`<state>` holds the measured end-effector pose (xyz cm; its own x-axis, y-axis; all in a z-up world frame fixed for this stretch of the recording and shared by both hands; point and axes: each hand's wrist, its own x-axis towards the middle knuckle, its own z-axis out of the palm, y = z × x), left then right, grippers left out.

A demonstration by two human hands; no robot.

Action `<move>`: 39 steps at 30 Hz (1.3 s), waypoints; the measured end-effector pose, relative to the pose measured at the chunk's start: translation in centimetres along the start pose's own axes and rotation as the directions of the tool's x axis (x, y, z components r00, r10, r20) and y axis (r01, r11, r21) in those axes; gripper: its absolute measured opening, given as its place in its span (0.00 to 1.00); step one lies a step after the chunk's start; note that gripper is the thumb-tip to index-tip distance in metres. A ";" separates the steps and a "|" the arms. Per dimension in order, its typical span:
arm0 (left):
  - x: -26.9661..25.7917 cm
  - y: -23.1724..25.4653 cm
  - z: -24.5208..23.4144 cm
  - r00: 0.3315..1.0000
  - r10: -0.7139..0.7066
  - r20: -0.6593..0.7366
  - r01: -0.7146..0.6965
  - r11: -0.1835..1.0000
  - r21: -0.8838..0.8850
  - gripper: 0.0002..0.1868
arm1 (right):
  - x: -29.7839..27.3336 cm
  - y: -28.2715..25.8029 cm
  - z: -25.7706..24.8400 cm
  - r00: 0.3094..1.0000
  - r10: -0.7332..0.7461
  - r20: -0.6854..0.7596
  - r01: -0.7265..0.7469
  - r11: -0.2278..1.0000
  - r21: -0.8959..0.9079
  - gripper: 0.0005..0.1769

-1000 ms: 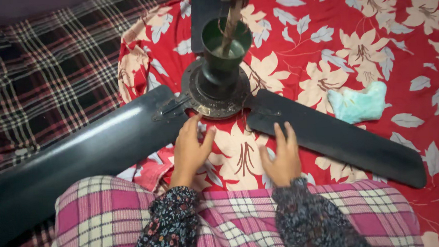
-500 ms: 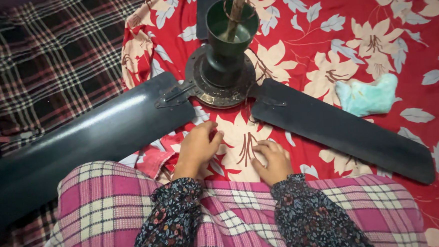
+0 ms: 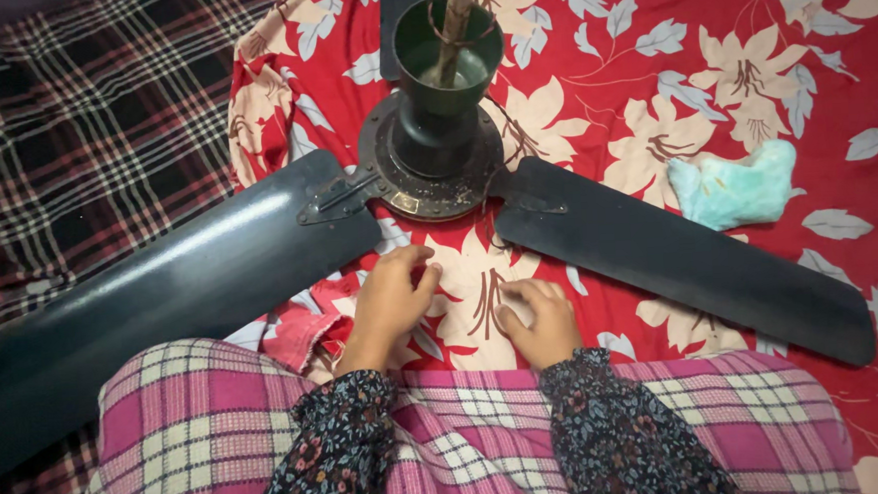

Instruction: The person removes the fan blades from the ceiling fan hub one by one, unscrewing each blade and placing it aside on the bed. The person handles the fan hub and blades directly with their hands.

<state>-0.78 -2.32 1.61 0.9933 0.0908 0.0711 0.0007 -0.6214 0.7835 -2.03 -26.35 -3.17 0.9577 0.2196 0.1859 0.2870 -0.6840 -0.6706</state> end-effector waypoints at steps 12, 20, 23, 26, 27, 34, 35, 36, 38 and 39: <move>0.3 0.2 0.5 1.000 0.020 0.000 -0.020 0.999 0.034 0.16 | 6.8 -6.6 1.4 0.962 0.266 -0.068 -0.248 0.948 0.200 0.38; 0.4 0.8 0.3 0.998 0.065 0.007 -0.065 0.998 -0.004 0.17 | 6.7 -7.9 1.9 0.987 0.137 -0.087 -0.145 0.985 -0.095 0.11; 0.4 1.5 0.3 0.992 0.123 0.015 -0.122 0.989 -0.080 0.21 | 5.7 -8.8 1.7 0.976 0.215 -0.028 -0.201 0.948 0.248 0.12; 0.3 2.4 0.1 0.985 0.028 0.169 0.018 0.964 -0.264 0.22 | 5.0 -9.8 0.4 0.930 0.361 0.067 -0.360 0.860 0.362 0.13; 0.3 2.6 -0.1 0.969 -0.016 0.246 0.099 0.940 -0.326 0.22 | 5.2 -10.2 0.0 0.914 0.400 0.075 -0.400 0.848 0.347 0.13; 0.5 1.9 -1.4 0.998 0.039 0.044 -0.027 0.969 -0.244 0.20 | 8.6 -9.9 -8.3 0.957 0.285 -0.047 -0.248 0.894 0.373 0.12; 0.6 1.7 -1.6 0.996 0.079 -0.031 -0.083 0.980 -0.180 0.19 | 9.4 -9.6 -10.0 0.969 0.237 -0.069 -0.192 0.899 0.393 0.11; 0.8 1.5 -1.8 0.987 0.124 -0.101 -0.135 0.984 -0.112 0.19 | 10.2 -9.5 -11.6 0.978 0.188 -0.092 -0.135 0.902 0.410 0.11; 1.3 1.3 -2.4 0.985 0.075 -0.154 -0.101 0.980 -0.170 0.19 | 11.7 -9.2 -14.6 0.956 0.254 -0.146 -0.211 0.943 0.258 0.12; 1.5 1.4 -2.7 0.983 0.050 -0.178 -0.086 0.976 -0.201 0.18 | 12.4 -9.1 -15.8 0.961 0.247 -0.125 -0.206 0.939 0.277 0.12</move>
<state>0.43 -0.92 4.53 0.9556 0.1971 0.2189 -0.1077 -0.4578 0.8825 7.53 -28.45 16.57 0.9937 -0.0454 0.1027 0.0669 -0.4945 -0.8666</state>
